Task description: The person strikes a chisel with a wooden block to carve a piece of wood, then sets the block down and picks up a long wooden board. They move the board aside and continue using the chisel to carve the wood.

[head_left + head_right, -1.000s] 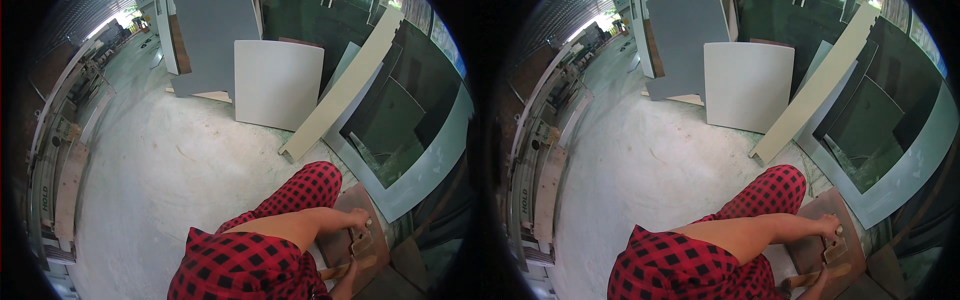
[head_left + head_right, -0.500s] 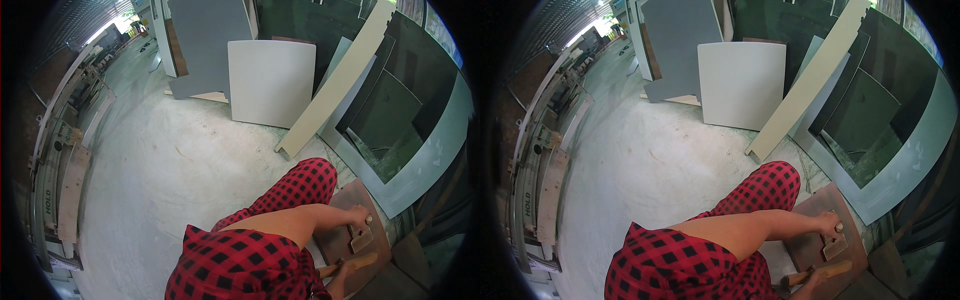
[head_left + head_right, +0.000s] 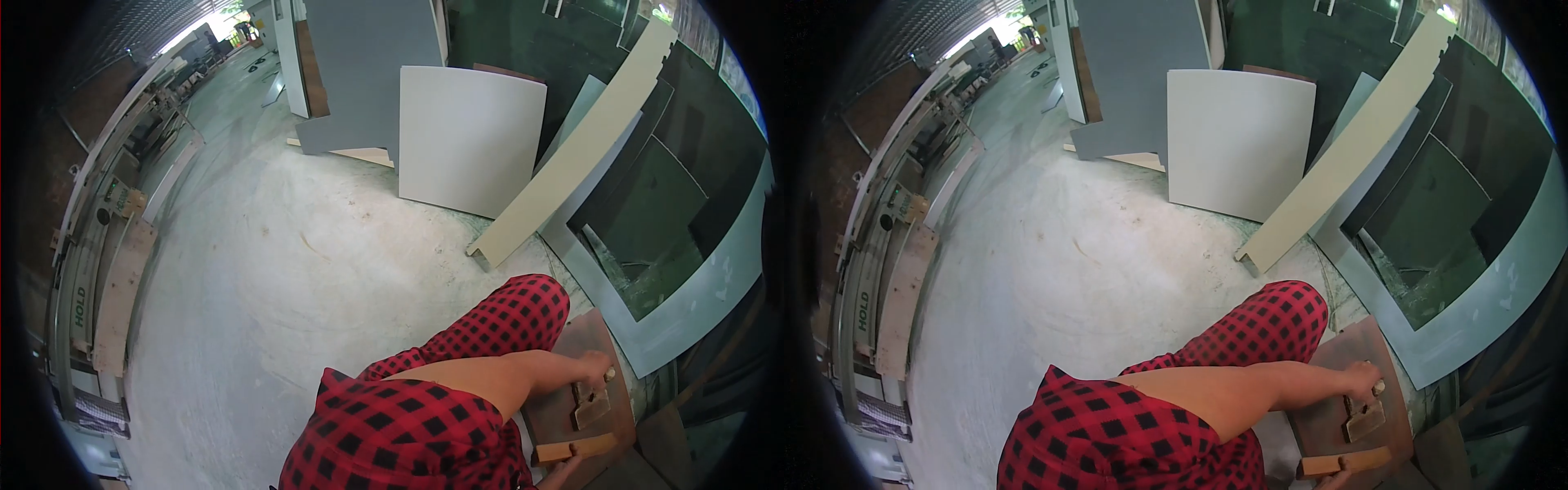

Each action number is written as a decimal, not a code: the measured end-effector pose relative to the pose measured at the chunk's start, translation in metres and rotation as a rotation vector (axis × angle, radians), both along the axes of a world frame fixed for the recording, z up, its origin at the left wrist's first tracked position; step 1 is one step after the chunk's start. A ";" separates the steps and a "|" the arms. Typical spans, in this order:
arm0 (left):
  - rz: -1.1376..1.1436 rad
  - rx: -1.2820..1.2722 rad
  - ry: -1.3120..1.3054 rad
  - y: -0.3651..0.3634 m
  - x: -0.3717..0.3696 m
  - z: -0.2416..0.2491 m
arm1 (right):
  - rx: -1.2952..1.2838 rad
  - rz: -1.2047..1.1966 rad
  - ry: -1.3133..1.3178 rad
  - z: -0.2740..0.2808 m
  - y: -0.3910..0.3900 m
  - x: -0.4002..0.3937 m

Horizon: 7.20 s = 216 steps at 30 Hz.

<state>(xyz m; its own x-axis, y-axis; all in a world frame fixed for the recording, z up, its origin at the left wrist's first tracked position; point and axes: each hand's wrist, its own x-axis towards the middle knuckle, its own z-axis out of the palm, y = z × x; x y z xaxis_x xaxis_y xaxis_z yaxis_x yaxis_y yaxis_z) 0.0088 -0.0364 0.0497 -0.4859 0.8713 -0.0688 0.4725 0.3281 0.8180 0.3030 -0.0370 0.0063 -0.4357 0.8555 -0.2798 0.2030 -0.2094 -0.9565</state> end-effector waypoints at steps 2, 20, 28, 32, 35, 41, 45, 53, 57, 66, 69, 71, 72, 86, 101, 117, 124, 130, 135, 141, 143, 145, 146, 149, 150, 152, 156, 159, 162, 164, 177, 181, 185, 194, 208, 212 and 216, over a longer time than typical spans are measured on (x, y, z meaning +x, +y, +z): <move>-0.018 -0.064 -0.042 -0.005 -0.003 0.008 | -0.093 -0.025 -0.077 -0.034 0.080 -0.036; 0.057 0.087 -0.188 0.023 -0.026 -0.022 | 0.342 -0.155 -0.296 0.048 0.012 -0.081; 0.096 0.131 -0.266 0.027 -0.026 -0.021 | 0.288 0.112 -1.033 -0.026 0.012 -0.055; 0.131 0.095 -0.286 0.027 -0.041 -0.027 | 0.244 0.045 -0.899 -0.003 0.027 -0.058; 0.144 0.028 -0.386 0.028 -0.043 -0.035 | 0.334 -0.093 -0.563 0.020 0.023 -0.071; 0.186 0.053 -0.406 0.031 -0.050 -0.045 | 0.306 0.168 -1.049 -0.039 0.015 -0.057; 0.237 -0.014 -0.506 0.026 -0.057 -0.048 | 0.269 0.115 -1.020 -0.004 0.025 -0.066; 0.246 -0.034 -0.570 0.026 -0.059 -0.048 | 0.343 0.248 -1.095 -0.024 0.016 -0.070; 0.273 -0.040 -0.601 0.021 -0.064 -0.049 | 0.290 0.241 -1.033 -0.015 0.014 -0.068; 0.291 -0.057 -0.588 0.021 -0.062 -0.042 | 0.244 0.193 -1.084 -0.020 0.016 -0.057; 0.254 -0.027 -0.524 0.021 -0.056 -0.036 | 0.117 0.154 -0.733 -0.006 0.033 -0.062; 0.212 0.035 -0.480 0.028 -0.049 -0.036 | 0.202 0.034 -0.509 0.034 0.036 -0.078; 0.154 0.096 -0.403 0.032 -0.043 -0.041 | 0.307 0.013 -0.422 0.062 0.033 -0.087; -0.039 0.054 -0.168 0.050 0.003 -0.050 | 0.532 0.287 -0.994 0.148 0.023 -0.086; -0.057 0.144 -0.295 0.041 -0.019 -0.071 | 0.449 0.131 -0.588 0.107 0.033 -0.069; 0.315 0.088 -0.778 0.027 -0.035 -0.061 | 0.210 0.285 -1.399 0.049 0.046 -0.049; -0.054 0.185 -0.143 0.032 0.017 -0.021 | 0.144 0.306 -1.399 0.051 0.051 -0.044; 0.177 0.089 -0.666 0.028 -0.035 -0.065 | 0.136 0.313 -1.393 0.050 0.047 -0.043; 0.381 0.150 -1.025 0.014 -0.048 -0.070 | 0.122 0.307 -1.383 0.049 0.048 -0.040; 0.218 0.156 -0.576 0.034 -0.017 -0.060 | 0.151 0.315 -1.391 0.045 0.049 -0.039; -0.099 0.175 -0.209 0.037 0.014 -0.062 | 0.147 0.323 -1.379 0.047 0.047 -0.040; -0.311 0.209 0.143 0.018 0.047 -0.031 | 0.140 0.332 -1.389 0.050 0.048 -0.042; -0.446 0.150 0.253 0.020 0.064 -0.050 | 0.138 0.331 -1.389 0.051 0.049 -0.043; -0.791 0.167 0.461 -0.012 0.100 -0.053 | 0.121 0.323 -1.408 0.049 0.048 -0.043; -0.795 0.168 0.463 -0.018 0.107 -0.060 | 0.128 0.310 -1.406 0.048 0.048 -0.042; -0.908 0.311 0.536 -0.023 0.117 -0.081 | 0.128 0.294 -1.405 0.048 0.046 -0.041; -0.855 0.246 0.463 -0.025 0.110 -0.048 | 0.138 0.302 -1.386 0.048 0.046 -0.039; -0.698 0.195 0.382 -0.009 0.098 -0.040 | 0.143 0.320 -1.387 0.045 0.051 -0.037; -0.378 0.158 0.084 0.014 0.073 -0.029 | 0.131 0.318 -1.393 0.046 0.051 -0.036; -0.295 0.138 0.013 0.023 0.049 -0.026 | 0.128 0.311 -1.387 0.046 0.049 -0.036; -0.039 0.247 -0.184 0.032 0.004 -0.036 | 0.127 0.330 -1.366 0.047 0.051 -0.034; -0.044 0.231 -0.261 0.035 -0.003 -0.042 | 0.108 0.324 -1.365 0.046 0.051 -0.034; -0.024 0.210 -0.255 0.032 -0.004 -0.038 | 0.114 0.318 -1.359 0.045 0.052 -0.034; -0.120 0.166 -0.154 0.035 0.003 -0.036 | 0.144 0.333 -1.353 0.047 0.052 -0.032; -0.091 0.204 -0.169 0.035 0.018 -0.041 | 0.779 -0.038 -0.268 0.138 0.024 -0.078; -0.090 0.103 -0.122 0.038 0.018 -0.042 | 0.603 0.200 -0.783 0.148 0.017 -0.084; -0.123 0.175 -0.232 0.039 0.023 -0.050 | 0.704 0.078 -0.482 0.182 0.006 -0.083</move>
<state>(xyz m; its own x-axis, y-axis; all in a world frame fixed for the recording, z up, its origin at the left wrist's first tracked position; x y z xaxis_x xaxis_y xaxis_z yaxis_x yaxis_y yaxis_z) 0.0315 0.0027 -0.0008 -0.3651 0.9309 -0.0096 0.2943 0.1252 0.9475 0.2200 -0.0309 0.1879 -0.4705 0.8720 0.1354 0.6098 0.4321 -0.6644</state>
